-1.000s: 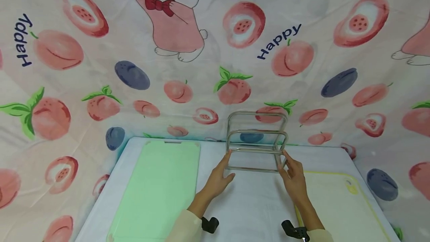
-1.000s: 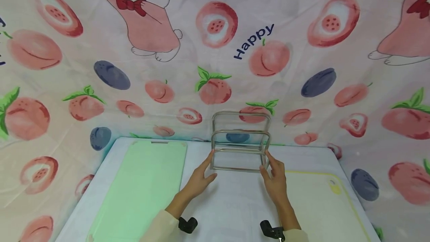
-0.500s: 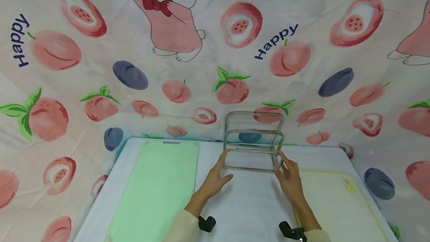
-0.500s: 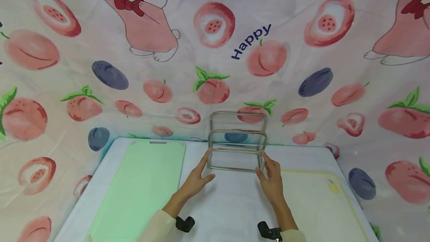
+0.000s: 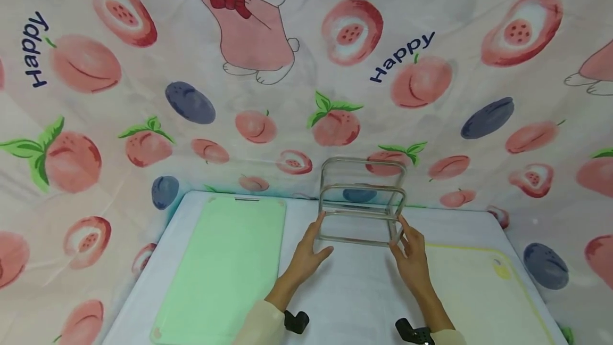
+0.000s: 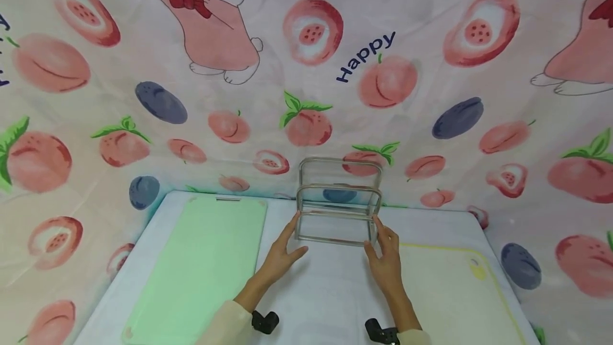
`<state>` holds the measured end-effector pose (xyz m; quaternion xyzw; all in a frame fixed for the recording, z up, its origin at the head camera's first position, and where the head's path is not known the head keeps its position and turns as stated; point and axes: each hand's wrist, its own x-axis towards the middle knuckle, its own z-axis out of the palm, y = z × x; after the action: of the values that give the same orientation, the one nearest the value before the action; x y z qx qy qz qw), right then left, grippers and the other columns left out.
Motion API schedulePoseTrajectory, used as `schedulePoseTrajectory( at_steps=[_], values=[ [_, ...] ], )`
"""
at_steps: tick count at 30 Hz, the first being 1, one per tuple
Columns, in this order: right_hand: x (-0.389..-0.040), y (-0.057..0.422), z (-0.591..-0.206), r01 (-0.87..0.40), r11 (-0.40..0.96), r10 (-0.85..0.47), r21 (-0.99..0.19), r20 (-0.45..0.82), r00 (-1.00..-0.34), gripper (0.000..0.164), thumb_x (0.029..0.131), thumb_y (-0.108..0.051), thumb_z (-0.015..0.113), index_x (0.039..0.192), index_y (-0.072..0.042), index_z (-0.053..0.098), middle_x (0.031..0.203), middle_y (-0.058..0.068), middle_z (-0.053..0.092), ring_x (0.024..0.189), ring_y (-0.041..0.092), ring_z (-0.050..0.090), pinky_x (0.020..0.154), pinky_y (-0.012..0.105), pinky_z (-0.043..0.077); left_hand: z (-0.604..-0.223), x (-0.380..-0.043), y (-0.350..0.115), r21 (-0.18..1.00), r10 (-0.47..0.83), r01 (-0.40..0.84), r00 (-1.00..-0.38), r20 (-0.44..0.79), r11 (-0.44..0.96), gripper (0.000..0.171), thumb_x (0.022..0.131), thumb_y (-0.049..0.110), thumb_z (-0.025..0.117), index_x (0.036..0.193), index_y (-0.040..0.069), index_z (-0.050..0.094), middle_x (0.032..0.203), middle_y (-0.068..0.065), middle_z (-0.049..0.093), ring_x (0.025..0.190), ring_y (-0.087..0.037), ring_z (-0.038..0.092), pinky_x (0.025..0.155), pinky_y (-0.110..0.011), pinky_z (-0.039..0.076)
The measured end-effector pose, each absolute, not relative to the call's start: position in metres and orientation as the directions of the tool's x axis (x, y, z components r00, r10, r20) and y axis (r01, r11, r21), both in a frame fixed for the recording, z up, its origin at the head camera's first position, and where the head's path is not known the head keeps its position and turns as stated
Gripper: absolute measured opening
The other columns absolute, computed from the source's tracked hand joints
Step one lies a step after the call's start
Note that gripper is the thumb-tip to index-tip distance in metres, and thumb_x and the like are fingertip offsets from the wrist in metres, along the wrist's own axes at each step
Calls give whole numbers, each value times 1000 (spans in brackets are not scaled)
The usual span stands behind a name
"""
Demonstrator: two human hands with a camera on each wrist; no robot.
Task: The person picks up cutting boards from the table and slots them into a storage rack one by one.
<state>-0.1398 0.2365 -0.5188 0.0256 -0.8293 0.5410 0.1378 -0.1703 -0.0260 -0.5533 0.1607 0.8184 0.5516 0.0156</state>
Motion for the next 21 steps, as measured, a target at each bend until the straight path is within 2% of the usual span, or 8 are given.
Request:
schedulePoseTrajectory(
  at_steps=[3,6,7,15,21],
  values=[
    [-142,246,-532,-199,453,71,-869,258,-964,69,91,1,62,150,-12,30,136,22,28,125,34,43,106,40,36,-556,-169,-23,917,272,246,-949,162,313,81,92,16,65,154,34,16,156,-7,21,142,-34,14,108,-59,23],
    [-146,256,-544,-204,488,47,-849,259,-965,71,92,-4,63,152,-18,27,139,22,26,122,51,43,97,68,32,-556,-168,-20,919,260,255,-949,178,300,80,92,16,65,154,32,16,156,-9,20,142,-36,13,107,-62,23],
    [-146,255,-543,-203,499,44,-843,259,-965,72,92,-5,63,152,-18,26,140,22,26,121,52,44,94,70,32,-556,-168,-20,919,255,258,-949,183,299,80,92,16,65,154,32,16,156,-9,20,142,-37,14,107,-63,23],
    [-140,253,-542,-181,505,58,-844,243,-968,72,91,-5,64,152,-24,29,138,19,29,120,48,45,96,71,31,-551,-163,-19,912,226,281,-949,219,298,77,93,16,64,154,27,19,155,-8,23,142,-33,16,109,-58,22],
    [-137,250,-547,-186,472,68,-862,246,-967,71,92,-3,63,151,-25,31,139,16,28,123,49,42,97,68,31,-552,-160,-20,914,218,283,-950,225,291,77,93,15,64,154,30,19,156,-4,23,142,-32,16,110,-56,23]
  ],
)
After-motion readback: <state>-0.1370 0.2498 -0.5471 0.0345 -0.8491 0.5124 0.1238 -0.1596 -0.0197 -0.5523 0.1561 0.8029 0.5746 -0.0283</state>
